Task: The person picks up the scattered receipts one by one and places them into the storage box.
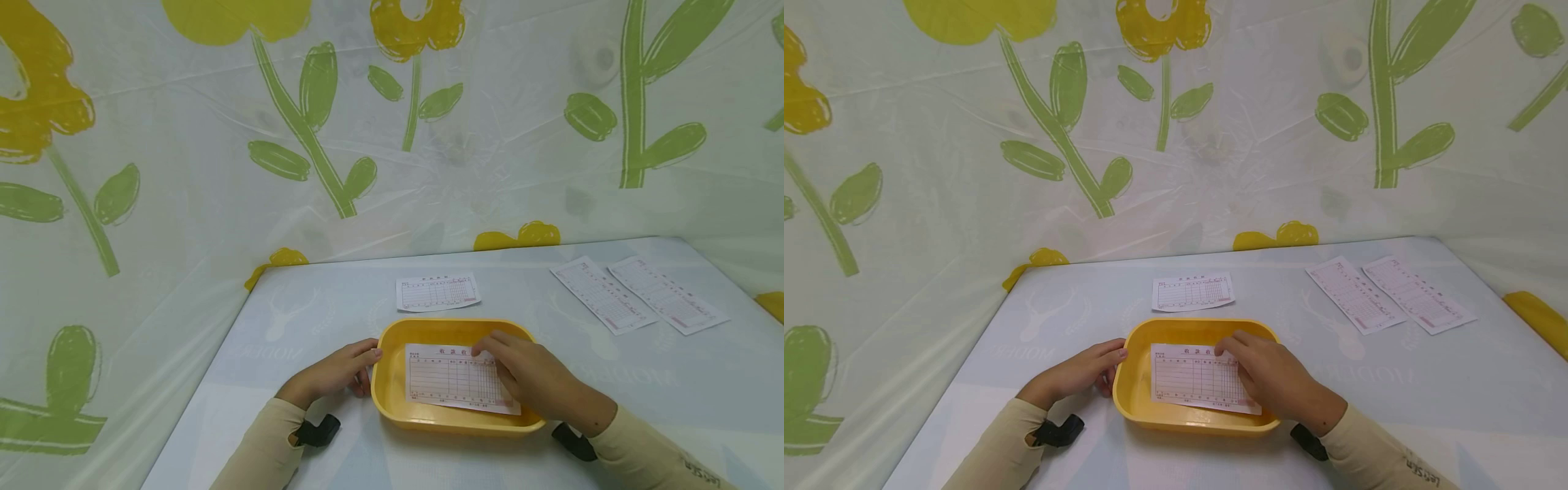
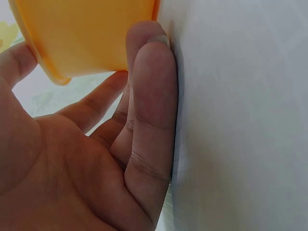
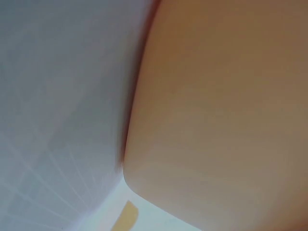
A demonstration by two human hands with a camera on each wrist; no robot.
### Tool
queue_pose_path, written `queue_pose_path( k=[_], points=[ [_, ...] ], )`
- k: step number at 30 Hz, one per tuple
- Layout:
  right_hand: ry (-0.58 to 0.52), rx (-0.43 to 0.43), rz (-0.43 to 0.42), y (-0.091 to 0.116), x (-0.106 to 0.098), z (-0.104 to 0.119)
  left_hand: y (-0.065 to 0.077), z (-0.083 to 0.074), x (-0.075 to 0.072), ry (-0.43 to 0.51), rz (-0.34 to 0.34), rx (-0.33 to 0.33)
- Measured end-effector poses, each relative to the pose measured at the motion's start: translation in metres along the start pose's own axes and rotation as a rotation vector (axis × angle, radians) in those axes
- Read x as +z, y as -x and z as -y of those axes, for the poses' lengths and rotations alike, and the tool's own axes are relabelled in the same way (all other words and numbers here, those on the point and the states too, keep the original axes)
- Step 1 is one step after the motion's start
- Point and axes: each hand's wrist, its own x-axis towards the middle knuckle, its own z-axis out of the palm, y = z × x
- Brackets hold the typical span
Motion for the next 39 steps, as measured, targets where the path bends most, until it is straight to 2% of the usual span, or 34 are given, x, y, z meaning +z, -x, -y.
queue_pose_path(
  k=[39],
  points=[
    [0.023,0.029,0.043,-0.0014,-0.0016,0.0009,-0.001,0.001,0.0014,-0.01,-0.01,-0.03]
  ],
)
